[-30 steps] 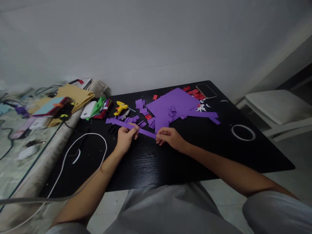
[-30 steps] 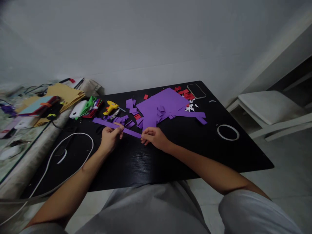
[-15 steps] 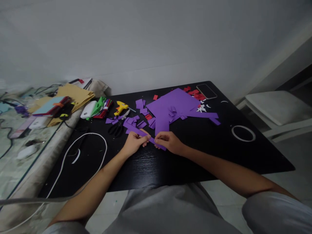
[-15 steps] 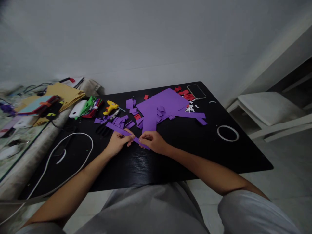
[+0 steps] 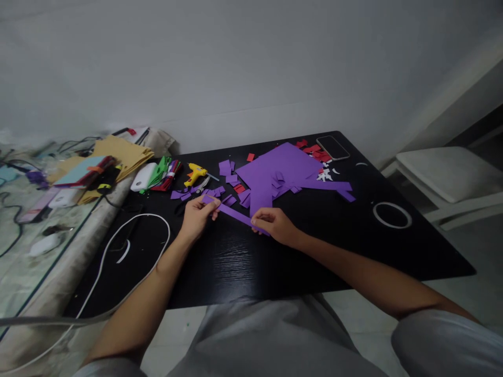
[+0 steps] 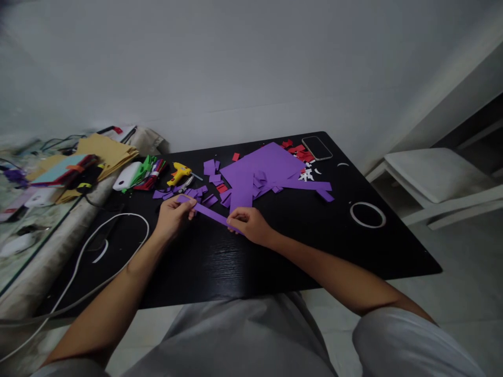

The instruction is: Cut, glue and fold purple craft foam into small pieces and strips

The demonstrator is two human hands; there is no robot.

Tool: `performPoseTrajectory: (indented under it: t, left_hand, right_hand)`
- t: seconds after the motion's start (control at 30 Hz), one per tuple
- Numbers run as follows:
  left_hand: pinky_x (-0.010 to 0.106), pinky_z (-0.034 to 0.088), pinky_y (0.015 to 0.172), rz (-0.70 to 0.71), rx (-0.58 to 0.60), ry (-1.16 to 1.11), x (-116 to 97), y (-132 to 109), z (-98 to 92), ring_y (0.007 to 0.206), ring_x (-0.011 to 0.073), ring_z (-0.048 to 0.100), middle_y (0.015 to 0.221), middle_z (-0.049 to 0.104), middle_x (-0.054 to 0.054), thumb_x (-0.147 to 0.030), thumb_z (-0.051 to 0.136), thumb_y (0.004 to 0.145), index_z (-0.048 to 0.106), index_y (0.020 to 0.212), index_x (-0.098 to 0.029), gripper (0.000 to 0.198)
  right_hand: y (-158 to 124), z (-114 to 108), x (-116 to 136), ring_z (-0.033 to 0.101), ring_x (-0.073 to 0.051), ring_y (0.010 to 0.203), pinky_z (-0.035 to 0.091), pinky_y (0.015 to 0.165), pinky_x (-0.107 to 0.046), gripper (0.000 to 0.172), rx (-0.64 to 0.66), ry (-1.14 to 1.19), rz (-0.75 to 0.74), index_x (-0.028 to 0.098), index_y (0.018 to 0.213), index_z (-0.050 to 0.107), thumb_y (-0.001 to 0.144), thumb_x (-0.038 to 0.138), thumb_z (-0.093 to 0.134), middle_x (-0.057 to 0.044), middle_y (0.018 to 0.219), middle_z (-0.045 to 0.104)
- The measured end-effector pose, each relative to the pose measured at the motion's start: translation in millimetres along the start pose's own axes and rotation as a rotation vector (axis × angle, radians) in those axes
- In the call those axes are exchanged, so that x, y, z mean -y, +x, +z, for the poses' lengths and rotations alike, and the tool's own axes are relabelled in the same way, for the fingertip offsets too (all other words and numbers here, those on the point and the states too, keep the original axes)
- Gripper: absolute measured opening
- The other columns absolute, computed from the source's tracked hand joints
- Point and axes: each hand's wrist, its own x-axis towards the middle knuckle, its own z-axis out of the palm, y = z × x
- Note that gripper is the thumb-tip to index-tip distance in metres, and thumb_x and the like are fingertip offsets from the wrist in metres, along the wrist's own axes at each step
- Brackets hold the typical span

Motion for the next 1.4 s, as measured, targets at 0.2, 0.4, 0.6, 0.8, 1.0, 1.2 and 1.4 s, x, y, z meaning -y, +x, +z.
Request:
performPoseTrajectory:
  t: [0.2,0.4,0.6,0.8,1.0,1.2,1.4]
  left_hand:
    - [0.021,0.039,0.047,0.01,-0.027,0.017,-3.4,0.5,-1.2,0.045,0.0076,0.049,0.055,0.058,-0.002,-0.03,0.077,0.077,0.068,0.07,-0.015,0.019]
    - [0.021,0.041,0.047,-0.052,0.11,0.109,-2.9,-10.1,12.0,0.046,0.0089,0.052,0.056,0.061,-0.001,-0.036,0.078,0.076,0.068,0.07,-0.014,0.025]
    - [0.022,0.043,0.051,-0.055,0.197,0.117,-2.9,-15.9,18.8,0.048,0.0095,0.054,0.057,0.063,0.0,-0.037,0.075,0.081,0.069,0.073,-0.014,0.025]
    - [0.021,0.04,0.046,-0.028,0.018,0.037,-1.9,-4.1,6.4,0.044,0.0085,0.051,0.055,0.061,-0.001,-0.033,0.076,0.077,0.07,0.073,-0.014,0.02]
    - [0.02,0.044,0.049,-0.058,0.026,-0.12,1.2,-1.7,5.5,0.051,0.0088,0.054,0.065,0.063,0.0,-0.036,0.074,0.081,0.069,0.08,-0.014,0.022]
    - [0.025,0.054,0.063,-0.185,0.375,-0.13,1.2,-16.1,21.4,0.074,0.0163,0.066,0.082,0.069,0.006,-0.036,0.077,0.08,0.072,0.107,-0.014,0.036]
    - [0.023,0.05,0.059,-0.153,0.355,0.007,1.8,-22.0,29.5,0.057,0.0106,0.06,0.071,0.069,0.003,-0.039,0.078,0.081,0.073,0.104,-0.012,0.036]
  right_hand:
    - [1.0,-1.3,-5.1,0.063,-0.015,0.06,0.051,0.058,-0.026,0.019,0.028,0.031,0.04,0.017,0.073,0.067,0.077,0.035,0.071,-0.002,0.065,0.069]
    - [-2.8,2.3,-5.2,0.067,-0.016,0.066,0.054,0.065,-0.029,0.026,0.115,0.045,0.054,0.016,0.079,0.07,0.079,0.042,0.073,-0.005,0.075,0.073]
    - [-4.3,3.0,-3.0,0.067,-0.016,0.066,0.052,0.068,-0.029,0.025,0.102,-0.007,0.033,0.016,0.077,0.07,0.08,0.041,0.072,-0.005,0.072,0.072]
    - [-2.4,0.7,-1.7,0.065,-0.015,0.062,0.052,0.06,-0.027,0.025,0.09,-0.001,0.069,0.016,0.075,0.07,0.079,0.04,0.072,-0.004,0.069,0.071]
    - [-2.5,1.6,-1.7,0.064,-0.014,0.064,0.052,0.061,-0.026,0.03,0.115,0.17,0.17,0.016,0.081,0.069,0.076,0.045,0.077,-0.003,0.076,0.071]
    - [-1.4,3.0,-3.5,0.06,-0.011,0.063,0.05,0.058,-0.023,0.031,0.126,0.319,0.22,0.015,0.084,0.07,0.077,0.044,0.078,-0.001,0.076,0.065]
    - [-1.8,4.3,-7.2,0.059,-0.011,0.059,0.049,0.05,-0.022,0.032,0.153,0.255,0.156,0.015,0.09,0.068,0.081,0.045,0.075,-0.002,0.079,0.065]
